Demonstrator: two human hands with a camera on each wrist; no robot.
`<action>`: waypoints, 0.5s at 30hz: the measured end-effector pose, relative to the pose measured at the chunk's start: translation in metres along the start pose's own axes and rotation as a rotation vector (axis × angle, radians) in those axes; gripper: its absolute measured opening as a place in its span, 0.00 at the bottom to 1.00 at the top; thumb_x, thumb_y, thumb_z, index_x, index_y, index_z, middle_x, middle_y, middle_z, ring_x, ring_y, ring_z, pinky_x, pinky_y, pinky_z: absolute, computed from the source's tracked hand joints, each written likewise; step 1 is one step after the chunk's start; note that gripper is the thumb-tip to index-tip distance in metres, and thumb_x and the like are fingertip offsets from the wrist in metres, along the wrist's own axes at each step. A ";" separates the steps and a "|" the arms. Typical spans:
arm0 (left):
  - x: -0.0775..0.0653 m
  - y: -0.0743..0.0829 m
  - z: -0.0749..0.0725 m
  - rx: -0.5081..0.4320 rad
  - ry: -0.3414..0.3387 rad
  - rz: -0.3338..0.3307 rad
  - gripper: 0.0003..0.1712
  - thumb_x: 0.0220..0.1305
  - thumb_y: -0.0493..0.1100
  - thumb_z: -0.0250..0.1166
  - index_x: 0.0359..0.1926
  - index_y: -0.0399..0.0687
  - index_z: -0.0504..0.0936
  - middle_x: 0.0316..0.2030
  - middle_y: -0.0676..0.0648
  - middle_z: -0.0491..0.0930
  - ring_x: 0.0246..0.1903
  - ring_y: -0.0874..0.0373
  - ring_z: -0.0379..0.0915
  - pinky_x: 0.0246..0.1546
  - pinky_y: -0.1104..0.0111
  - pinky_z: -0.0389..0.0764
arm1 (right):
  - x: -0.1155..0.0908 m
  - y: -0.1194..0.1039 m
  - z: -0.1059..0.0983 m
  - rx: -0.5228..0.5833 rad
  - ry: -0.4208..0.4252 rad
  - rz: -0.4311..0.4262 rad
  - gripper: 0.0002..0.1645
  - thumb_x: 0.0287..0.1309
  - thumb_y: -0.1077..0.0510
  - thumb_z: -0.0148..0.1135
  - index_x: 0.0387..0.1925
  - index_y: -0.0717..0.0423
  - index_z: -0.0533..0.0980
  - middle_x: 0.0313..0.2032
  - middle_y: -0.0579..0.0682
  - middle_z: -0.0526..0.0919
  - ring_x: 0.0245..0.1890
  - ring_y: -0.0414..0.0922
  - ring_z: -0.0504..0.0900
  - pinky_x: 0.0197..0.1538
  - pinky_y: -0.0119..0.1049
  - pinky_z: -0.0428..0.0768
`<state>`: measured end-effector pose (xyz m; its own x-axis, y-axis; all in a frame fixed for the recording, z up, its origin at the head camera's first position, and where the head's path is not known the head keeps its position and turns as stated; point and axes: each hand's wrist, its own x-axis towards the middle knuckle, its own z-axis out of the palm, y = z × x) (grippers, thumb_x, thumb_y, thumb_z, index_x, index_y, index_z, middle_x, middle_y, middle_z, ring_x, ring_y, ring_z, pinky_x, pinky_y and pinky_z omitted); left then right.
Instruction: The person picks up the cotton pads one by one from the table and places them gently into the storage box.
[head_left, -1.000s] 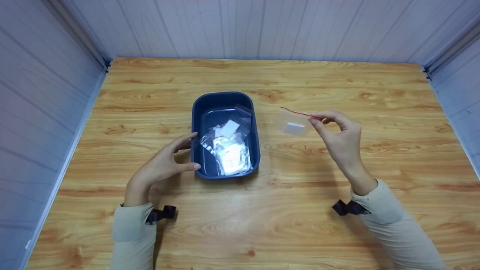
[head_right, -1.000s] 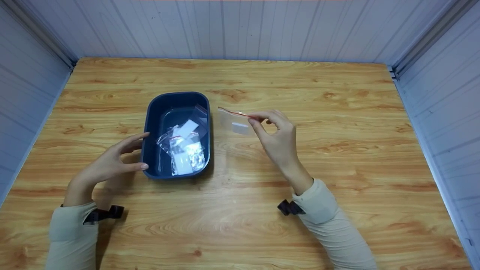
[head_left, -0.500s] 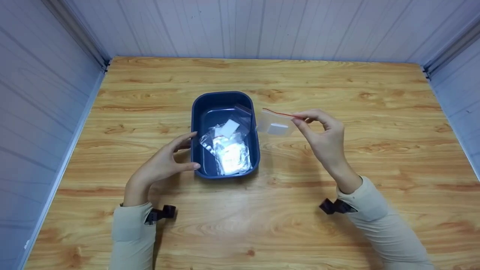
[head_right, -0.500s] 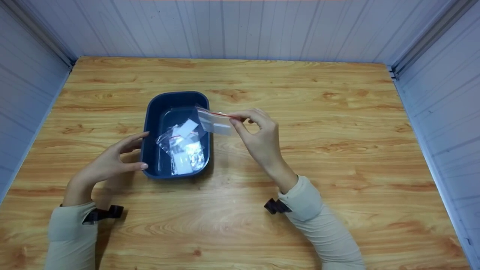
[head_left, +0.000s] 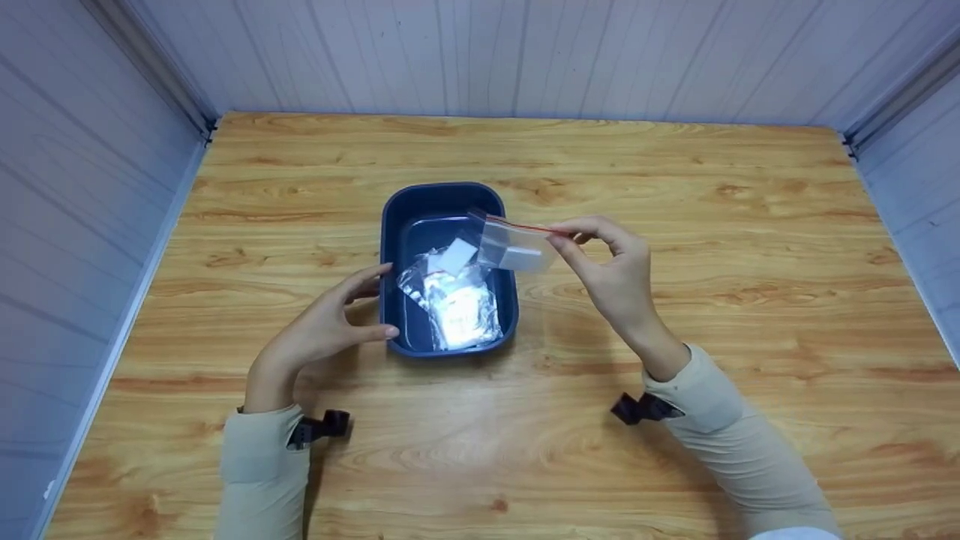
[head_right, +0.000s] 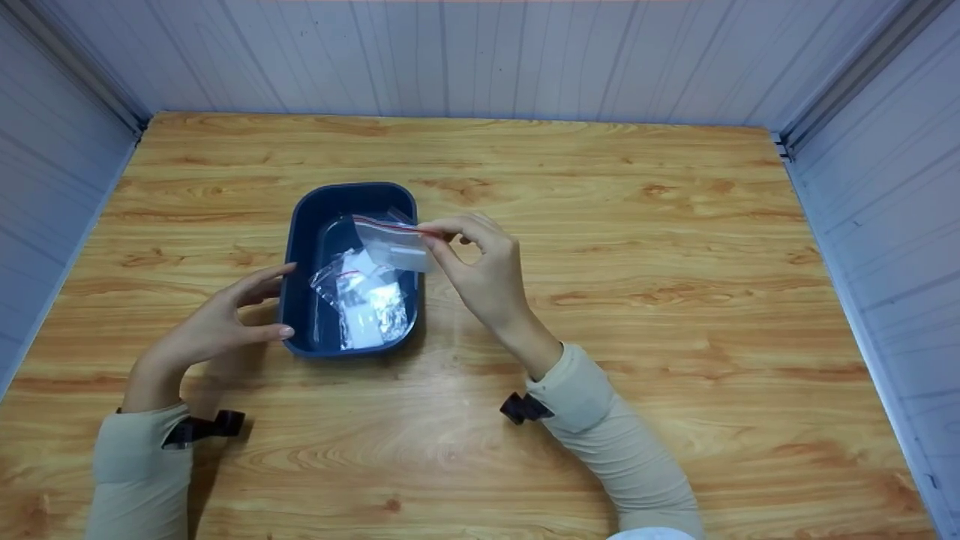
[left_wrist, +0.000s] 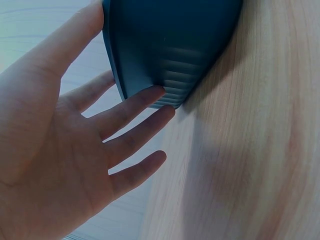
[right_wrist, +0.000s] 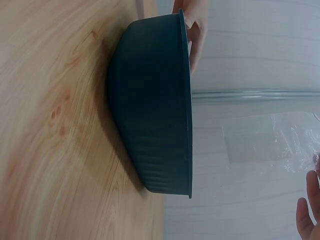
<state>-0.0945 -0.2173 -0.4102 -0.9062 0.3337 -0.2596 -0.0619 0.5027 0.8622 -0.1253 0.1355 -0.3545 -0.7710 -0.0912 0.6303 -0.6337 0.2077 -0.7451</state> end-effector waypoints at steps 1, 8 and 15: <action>0.000 0.000 0.000 -0.002 -0.001 0.006 0.53 0.54 0.55 0.76 0.76 0.64 0.56 0.72 0.42 0.61 0.72 0.41 0.52 0.69 0.38 0.49 | 0.001 0.000 0.002 0.004 -0.002 0.002 0.05 0.54 0.70 0.70 0.35 0.64 0.85 0.33 0.52 0.87 0.33 0.41 0.80 0.42 0.35 0.78; 0.000 -0.001 -0.001 -0.016 -0.006 0.009 0.52 0.56 0.52 0.75 0.76 0.62 0.57 0.72 0.42 0.61 0.72 0.42 0.52 0.70 0.40 0.49 | 0.003 0.004 0.013 0.024 -0.011 0.012 0.04 0.55 0.68 0.71 0.35 0.63 0.85 0.33 0.52 0.88 0.33 0.42 0.81 0.41 0.34 0.78; 0.000 0.001 -0.001 -0.007 -0.006 0.026 0.52 0.56 0.52 0.75 0.76 0.62 0.57 0.72 0.41 0.61 0.72 0.41 0.52 0.70 0.39 0.47 | 0.004 0.006 0.025 0.062 -0.032 0.036 0.04 0.56 0.68 0.70 0.35 0.64 0.85 0.33 0.51 0.88 0.34 0.42 0.81 0.41 0.34 0.78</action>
<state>-0.0946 -0.2177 -0.4091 -0.9050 0.3512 -0.2401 -0.0418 0.4882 0.8717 -0.1340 0.1118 -0.3617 -0.7944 -0.1164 0.5962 -0.6074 0.1505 -0.7800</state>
